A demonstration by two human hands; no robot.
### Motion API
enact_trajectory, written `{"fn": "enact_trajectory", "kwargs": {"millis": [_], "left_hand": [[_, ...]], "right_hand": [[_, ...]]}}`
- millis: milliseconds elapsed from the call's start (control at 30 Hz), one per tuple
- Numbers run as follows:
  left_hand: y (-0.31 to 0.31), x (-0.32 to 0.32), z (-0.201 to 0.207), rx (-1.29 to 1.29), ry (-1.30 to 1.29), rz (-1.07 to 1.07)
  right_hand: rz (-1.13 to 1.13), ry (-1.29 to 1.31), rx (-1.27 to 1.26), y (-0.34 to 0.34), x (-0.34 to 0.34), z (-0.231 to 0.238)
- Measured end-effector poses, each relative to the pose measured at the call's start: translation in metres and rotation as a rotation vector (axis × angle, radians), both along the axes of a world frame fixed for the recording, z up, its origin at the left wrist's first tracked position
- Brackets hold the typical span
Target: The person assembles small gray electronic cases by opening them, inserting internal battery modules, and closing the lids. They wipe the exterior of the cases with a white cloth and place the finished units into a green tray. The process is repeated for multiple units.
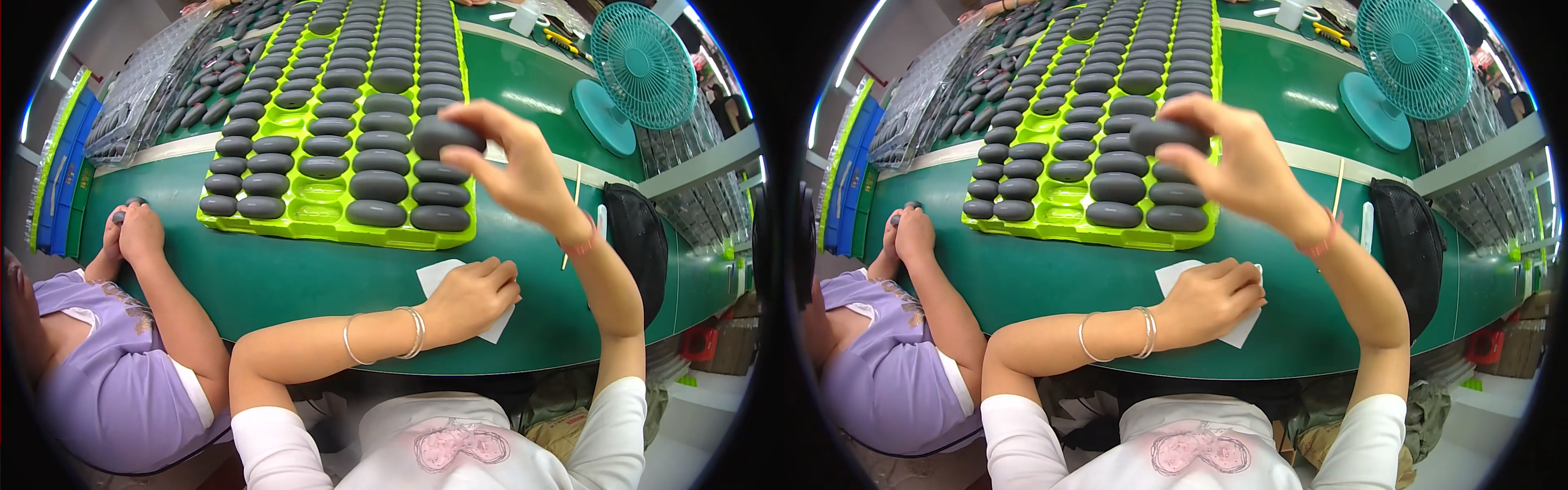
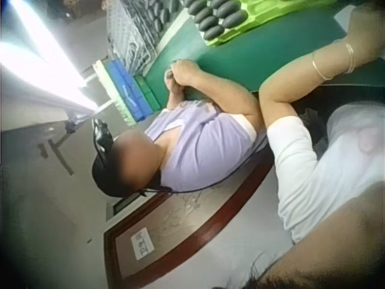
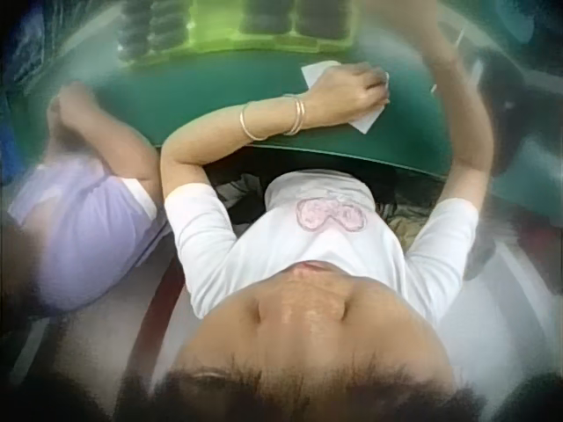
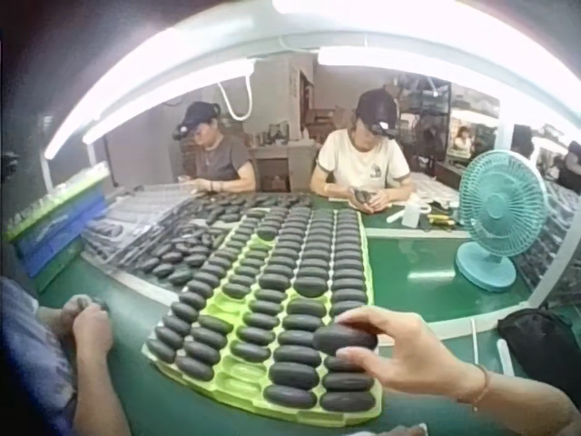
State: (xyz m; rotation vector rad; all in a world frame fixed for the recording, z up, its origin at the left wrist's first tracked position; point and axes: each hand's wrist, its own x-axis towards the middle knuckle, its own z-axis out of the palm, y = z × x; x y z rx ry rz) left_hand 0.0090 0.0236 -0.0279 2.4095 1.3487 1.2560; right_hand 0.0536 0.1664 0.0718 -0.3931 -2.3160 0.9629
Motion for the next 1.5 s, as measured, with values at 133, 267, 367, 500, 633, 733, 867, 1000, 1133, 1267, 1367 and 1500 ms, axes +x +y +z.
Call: {"fn": "enact_trajectory", "kwargs": {"millis": [133,267,367,500,633,733,867,1000,1133,1267,1367,1500], "left_hand": [[0.002,-0.001,-0.004,-0.013,0.007,-0.005],[0.002,-0.001,-0.002,-0.017,-0.032,-0.028],[0.006,-0.001,-0.003,-0.006,-0.046,-0.070],[0.003,-0.002,-0.007,-0.071,-0.031,-0.105],[0.005,-0.002,-0.008,-0.048,-0.038,-0.099],[0.006,-0.002,-0.010,-0.039,-0.038,-0.096],[0.007,-0.001,-0.009,-0.033,-0.037,-0.111],[0.005,-0.003,-0.008,-0.084,-0.079,-0.116],[0.002,-0.004,0.012,0.153,-0.094,-0.042],[-0.002,-0.010,0.026,0.453,-0.081,-0.203],[0.002,-0.032,0.069,0.592,-0.119,-0.162],[0.045,-0.108,0.116,0.587,-0.180,0.348]], "right_hand": [[-0.142,0.031,0.153,0.065,-0.064,-0.022],[-0.170,0.011,0.195,0.089,-0.105,-0.048],[-0.175,-0.031,0.213,0.090,-0.117,-0.052],[-0.165,-0.046,0.238,0.092,-0.124,-0.061],[-0.151,-0.079,0.206,0.094,-0.120,-0.062],[-0.166,-0.149,0.307,0.100,-0.117,-0.064],[-0.196,-0.109,0.362,0.110,-0.110,-0.067],[-0.163,-0.069,0.277,0.079,-0.111,-0.041],[0.079,-0.048,0.386,0.030,-0.111,-0.022],[0.298,-0.112,0.455,-0.002,-0.106,-0.013],[0.203,-0.008,0.347,-0.006,-0.089,0.002],[0.030,0.175,0.321,-0.006,-0.054,0.007]]}}
